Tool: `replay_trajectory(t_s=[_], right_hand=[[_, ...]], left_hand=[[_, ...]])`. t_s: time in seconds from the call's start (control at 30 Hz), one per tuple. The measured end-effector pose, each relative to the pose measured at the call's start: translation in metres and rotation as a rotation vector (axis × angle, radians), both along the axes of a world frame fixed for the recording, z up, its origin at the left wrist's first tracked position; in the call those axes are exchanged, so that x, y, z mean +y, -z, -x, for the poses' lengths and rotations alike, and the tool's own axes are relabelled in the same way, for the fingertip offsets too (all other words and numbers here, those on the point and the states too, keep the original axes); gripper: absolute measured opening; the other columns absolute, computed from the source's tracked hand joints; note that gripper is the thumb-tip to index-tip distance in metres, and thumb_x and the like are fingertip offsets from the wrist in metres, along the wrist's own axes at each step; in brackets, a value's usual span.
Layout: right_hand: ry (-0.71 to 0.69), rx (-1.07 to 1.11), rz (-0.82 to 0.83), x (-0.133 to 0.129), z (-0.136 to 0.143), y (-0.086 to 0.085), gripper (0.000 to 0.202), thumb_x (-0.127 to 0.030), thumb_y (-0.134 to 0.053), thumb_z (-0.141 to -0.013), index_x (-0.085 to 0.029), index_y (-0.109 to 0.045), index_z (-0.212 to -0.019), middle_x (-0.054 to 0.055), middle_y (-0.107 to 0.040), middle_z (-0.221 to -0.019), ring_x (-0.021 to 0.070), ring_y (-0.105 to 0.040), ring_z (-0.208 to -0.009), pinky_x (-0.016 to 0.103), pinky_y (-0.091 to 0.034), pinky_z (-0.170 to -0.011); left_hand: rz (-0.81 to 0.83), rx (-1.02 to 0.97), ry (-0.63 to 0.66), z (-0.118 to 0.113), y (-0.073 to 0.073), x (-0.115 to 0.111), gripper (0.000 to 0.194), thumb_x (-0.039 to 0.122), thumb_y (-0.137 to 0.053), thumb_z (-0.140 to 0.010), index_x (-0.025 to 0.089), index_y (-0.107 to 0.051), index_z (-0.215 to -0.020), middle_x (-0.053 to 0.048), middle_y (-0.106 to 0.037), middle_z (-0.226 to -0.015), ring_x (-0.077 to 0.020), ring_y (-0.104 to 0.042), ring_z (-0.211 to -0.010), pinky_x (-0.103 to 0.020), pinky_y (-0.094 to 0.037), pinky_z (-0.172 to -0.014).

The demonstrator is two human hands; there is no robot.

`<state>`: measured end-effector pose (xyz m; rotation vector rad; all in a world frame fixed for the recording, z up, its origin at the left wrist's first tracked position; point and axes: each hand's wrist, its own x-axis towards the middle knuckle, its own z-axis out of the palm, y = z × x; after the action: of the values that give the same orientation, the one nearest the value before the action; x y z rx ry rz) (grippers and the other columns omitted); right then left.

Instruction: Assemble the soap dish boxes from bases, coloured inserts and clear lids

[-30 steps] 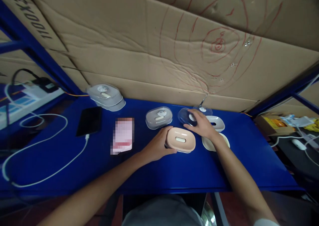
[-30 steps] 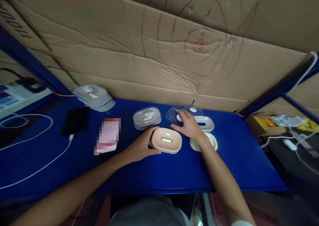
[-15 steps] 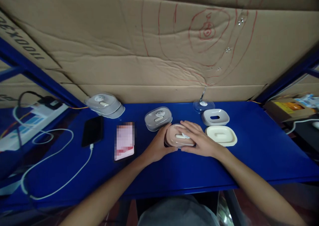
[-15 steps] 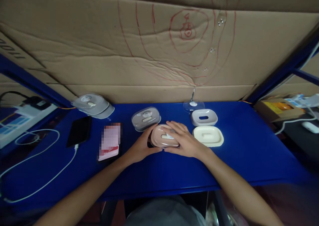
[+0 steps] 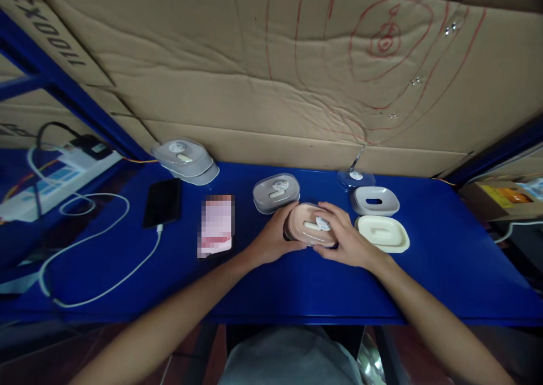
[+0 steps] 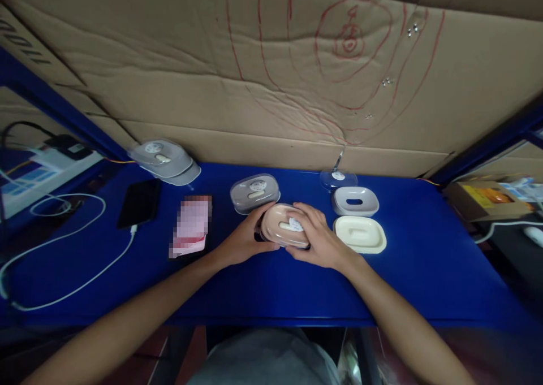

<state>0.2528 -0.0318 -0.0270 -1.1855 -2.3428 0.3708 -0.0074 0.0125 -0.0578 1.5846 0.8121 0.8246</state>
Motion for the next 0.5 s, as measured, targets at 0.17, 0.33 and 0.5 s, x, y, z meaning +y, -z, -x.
replay_trajectory(t_s=[0.17,0.33,0.5], right_hand=[[-0.053,0.049,0.021,0.002,-0.001,0.0,0.081,-0.048,-0.067,-0.102,-0.036,-0.025,-0.17,0.013,-0.031,-0.174,0.0367,-0.03,-0.161,0.06,-0.037,-0.126],[-0.094,0.037,0.02,0.003,-0.003,0.001,0.082,-0.047,-0.066,-0.103,-0.037,-0.022,-0.171,0.011,-0.026,-0.176,0.0368,-0.025,-0.163,0.063,-0.034,-0.128],[-0.117,0.012,-0.013,0.001,-0.002,-0.003,0.08,-0.044,-0.065,-0.103,-0.039,-0.023,-0.171,0.009,-0.023,-0.178,0.0379,-0.023,-0.164,0.066,-0.032,-0.129]], left_hand=[[0.275,-0.206,0.046,-0.002,-0.012,-0.001,0.109,0.027,-0.099,-0.068,0.032,-0.042,-0.16,-0.014,-0.049,-0.164,-0.0398,-0.051,-0.148,-0.061,-0.041,-0.121],[0.26,-0.234,0.074,-0.005,-0.013,0.002,0.105,0.024,-0.099,-0.066,0.03,-0.046,-0.156,-0.014,-0.049,-0.164,-0.0391,-0.049,-0.149,-0.059,-0.038,-0.124],[0.174,-0.225,0.114,-0.005,-0.011,0.003,0.102,0.026,-0.098,-0.068,0.031,-0.046,-0.156,-0.013,-0.047,-0.166,-0.0384,-0.049,-0.15,-0.056,-0.043,-0.122]])
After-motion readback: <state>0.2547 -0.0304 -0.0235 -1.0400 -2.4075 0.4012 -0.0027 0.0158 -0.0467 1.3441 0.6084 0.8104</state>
